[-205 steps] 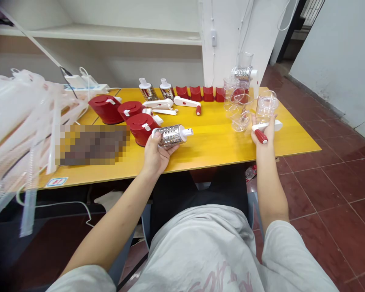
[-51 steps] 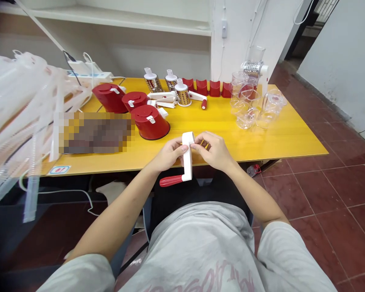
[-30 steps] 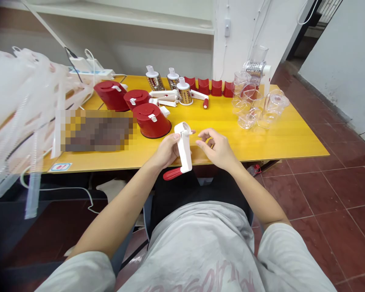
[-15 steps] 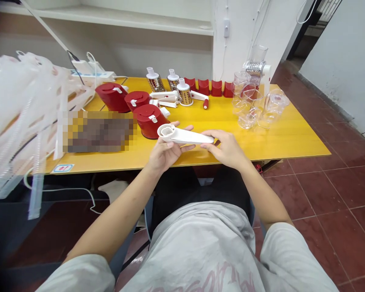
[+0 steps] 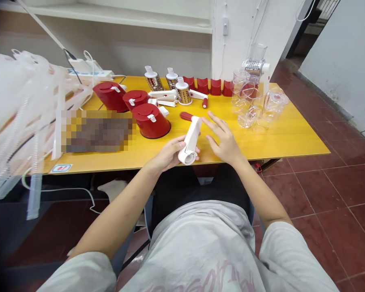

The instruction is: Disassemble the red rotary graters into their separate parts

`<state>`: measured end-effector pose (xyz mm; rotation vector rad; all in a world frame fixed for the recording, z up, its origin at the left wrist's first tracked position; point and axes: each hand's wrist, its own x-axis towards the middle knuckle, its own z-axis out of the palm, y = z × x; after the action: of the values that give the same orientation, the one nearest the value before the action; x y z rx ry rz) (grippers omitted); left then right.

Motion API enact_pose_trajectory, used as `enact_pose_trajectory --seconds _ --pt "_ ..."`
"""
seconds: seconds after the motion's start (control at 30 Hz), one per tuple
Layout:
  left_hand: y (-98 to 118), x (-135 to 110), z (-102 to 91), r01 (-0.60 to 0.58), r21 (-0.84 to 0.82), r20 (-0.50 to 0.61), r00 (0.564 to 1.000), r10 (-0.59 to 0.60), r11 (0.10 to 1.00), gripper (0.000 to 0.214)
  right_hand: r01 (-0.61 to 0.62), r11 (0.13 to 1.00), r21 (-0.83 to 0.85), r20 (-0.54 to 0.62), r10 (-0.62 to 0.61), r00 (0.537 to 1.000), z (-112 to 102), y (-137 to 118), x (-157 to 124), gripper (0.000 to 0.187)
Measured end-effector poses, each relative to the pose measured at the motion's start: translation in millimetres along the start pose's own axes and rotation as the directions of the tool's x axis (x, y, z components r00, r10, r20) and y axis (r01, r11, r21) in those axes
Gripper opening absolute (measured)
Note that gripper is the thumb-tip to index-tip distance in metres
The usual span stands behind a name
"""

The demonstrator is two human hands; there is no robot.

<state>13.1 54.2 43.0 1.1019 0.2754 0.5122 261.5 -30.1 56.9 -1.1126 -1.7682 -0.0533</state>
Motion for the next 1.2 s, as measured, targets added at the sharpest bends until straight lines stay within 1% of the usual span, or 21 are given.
enact_pose_trajectory --seconds 0.07,0.13,0.23,0.3,0.4,0.5,0.57,0.63,0.7,0.77,0.93,1.07,1.2 --pt "-2.2 1.0 0.9 -0.044 0.002 -0.026 0.999 0.044 0.999 0.096 -0.025 0.998 0.058 -0.001 0.025 1.0 1.6 -7.0 -0.6 0.038" --pt "-4.9 2.8 0.2 -0.083 0.022 -0.066 0.994 0.085 0.996 0.096 -0.008 0.995 0.1 0.034 0.004 0.999 1.5 -14.6 -0.4 0.021" --pt "-7.7 5.7 -0.8 -0.14 0.053 -0.14 0.979 0.146 0.989 0.09 0.021 0.989 0.146 0.086 -0.034 0.996 -1.1 -23.3 1.2 0.016" --pt "-8.0 6.8 -0.8 -0.161 0.06 -0.17 0.971 0.169 0.985 0.088 -0.002 0.984 0.18 0.156 -0.026 0.987 -4.1 -25.9 2.5 0.018" --pt "-7.1 7.2 -0.8 -0.144 0.051 -0.179 0.972 0.151 0.988 0.083 -0.03 0.978 0.205 0.255 -0.024 0.967 -8.2 -25.3 3.3 0.022" --pt "-6.6 6.8 -1.8 -0.103 0.044 -0.162 0.981 0.108 0.994 0.08 0.006 0.982 0.187 0.29 -0.061 0.955 -8.3 -23.1 2.0 0.023" --pt "-7.0 6.4 -2.5 -0.087 0.052 -0.148 0.984 0.094 0.995 0.082 0.044 0.986 0.16 0.287 -0.089 0.954 -5.5 -22.9 0.6 0.022" --pt "-7.7 6.1 -2.8 -0.086 0.075 -0.139 0.986 0.096 0.993 0.089 0.075 0.987 0.14 0.288 -0.113 0.951 -1.4 -23.6 -0.8 0.021" --pt "-8.4 5.9 -2.7 -0.085 0.1 -0.134 0.986 0.098 0.991 0.096 0.094 0.987 0.13 0.3 -0.13 0.945 2.6 -24.1 -2.0 0.021" --pt "-8.6 5.6 -2.2 -0.082 0.11 -0.133 0.986 0.096 0.991 0.098 0.111 0.986 0.127 0.299 -0.145 0.943 5.7 -23.3 -3.1 0.021" --pt "-6.4 4.5 0.7 -0.073 0.076 -0.101 0.992 0.08 0.994 0.086 0.16 0.976 0.149 0.247 -0.193 0.95 8.7 -18.1 -4.7 0.024" --pt "-4.8 3.4 3.4 -0.071 0.04 -0.075 0.994 0.074 0.997 0.084 0.132 0.981 0.141 0.267 -0.166 0.949 7.1 -18.2 -3.2 0.029" --pt "-5.7 2.8 3.7 -0.078 0.019 -0.037 0.996 0.078 0.997 0.082 0.147 0.977 0.152 0.296 -0.187 0.937 1.2 -21.4 -0.3 0.033"
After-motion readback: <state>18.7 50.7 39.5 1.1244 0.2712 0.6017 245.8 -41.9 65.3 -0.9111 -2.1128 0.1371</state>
